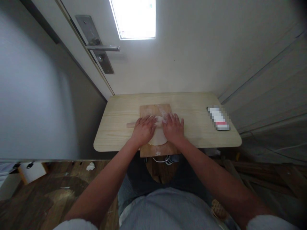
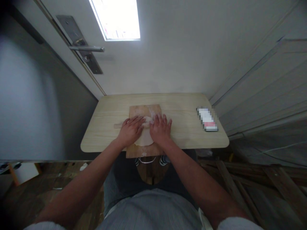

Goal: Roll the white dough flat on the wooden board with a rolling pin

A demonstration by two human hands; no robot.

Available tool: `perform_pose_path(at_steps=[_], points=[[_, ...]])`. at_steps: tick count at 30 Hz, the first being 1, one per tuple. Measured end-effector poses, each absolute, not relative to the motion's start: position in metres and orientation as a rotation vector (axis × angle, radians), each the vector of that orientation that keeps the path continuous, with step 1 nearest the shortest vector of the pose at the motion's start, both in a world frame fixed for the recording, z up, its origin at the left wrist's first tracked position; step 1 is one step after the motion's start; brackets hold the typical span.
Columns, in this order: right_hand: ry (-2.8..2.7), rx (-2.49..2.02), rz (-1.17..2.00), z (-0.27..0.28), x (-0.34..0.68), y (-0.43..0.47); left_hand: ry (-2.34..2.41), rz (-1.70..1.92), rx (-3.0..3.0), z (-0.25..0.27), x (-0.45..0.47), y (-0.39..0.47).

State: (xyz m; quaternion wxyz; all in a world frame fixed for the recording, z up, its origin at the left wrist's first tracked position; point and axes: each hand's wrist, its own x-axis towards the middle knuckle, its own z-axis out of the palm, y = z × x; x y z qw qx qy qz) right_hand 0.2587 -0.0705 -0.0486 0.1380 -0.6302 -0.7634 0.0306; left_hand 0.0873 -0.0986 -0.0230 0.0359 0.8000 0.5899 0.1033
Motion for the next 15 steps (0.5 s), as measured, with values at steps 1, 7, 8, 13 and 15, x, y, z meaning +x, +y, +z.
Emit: perform_pose_path(at_steps=[1,7,8,13,15], points=[[-2.203,-1.821,0.081,-0.049,0.257,-0.065,1.813,0.314,2.466,-0.023,0.086,-0.094],[-2.19,-1.811,0.056,-0.05,0.252,-0.04,1.858,0.232,2.425,-0.023,0.085,-0.066],[-2.192,-1.809,0.048,-0.051,0.251,-0.036,1.866,0.217,2.413,-0.023,0.085,-0.062],[-2.207,-1.804,0.025,-0.053,0.25,-0.02,1.883,0.186,2.391,-0.025,0.085,-0.042],[-2.211,-1.8,0.021,-0.053,0.249,-0.015,1.882,0.199,2.4,-0.026,0.083,-0.036]])
